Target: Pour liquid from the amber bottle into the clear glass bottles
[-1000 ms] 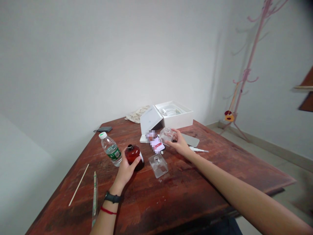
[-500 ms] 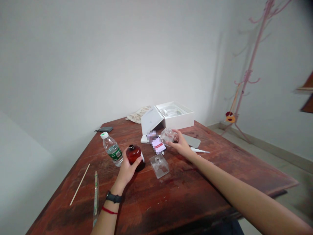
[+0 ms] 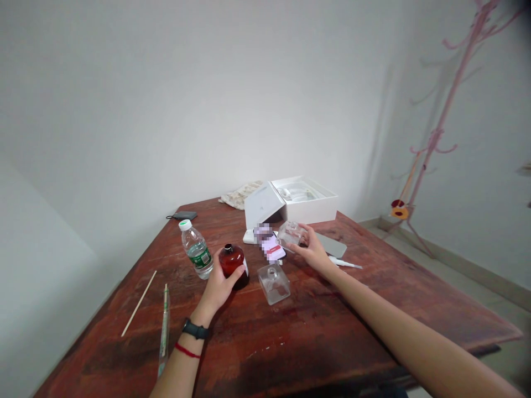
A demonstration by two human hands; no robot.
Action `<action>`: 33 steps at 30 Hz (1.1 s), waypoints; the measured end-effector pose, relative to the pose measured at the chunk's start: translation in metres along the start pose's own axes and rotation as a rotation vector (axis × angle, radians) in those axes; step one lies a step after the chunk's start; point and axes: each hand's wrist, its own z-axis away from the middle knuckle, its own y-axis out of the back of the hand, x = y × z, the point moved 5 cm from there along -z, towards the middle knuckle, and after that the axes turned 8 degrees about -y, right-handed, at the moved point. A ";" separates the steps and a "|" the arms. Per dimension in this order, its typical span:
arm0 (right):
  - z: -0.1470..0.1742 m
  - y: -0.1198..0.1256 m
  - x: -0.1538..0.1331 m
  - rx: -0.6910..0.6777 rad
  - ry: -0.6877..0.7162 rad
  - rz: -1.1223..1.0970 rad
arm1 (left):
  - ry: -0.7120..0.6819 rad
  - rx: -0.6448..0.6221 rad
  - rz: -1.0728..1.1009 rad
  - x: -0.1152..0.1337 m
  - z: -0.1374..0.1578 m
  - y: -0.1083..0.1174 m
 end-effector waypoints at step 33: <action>-0.016 0.024 0.033 -0.032 -0.030 0.113 | -0.086 0.163 0.051 0.009 0.006 -0.004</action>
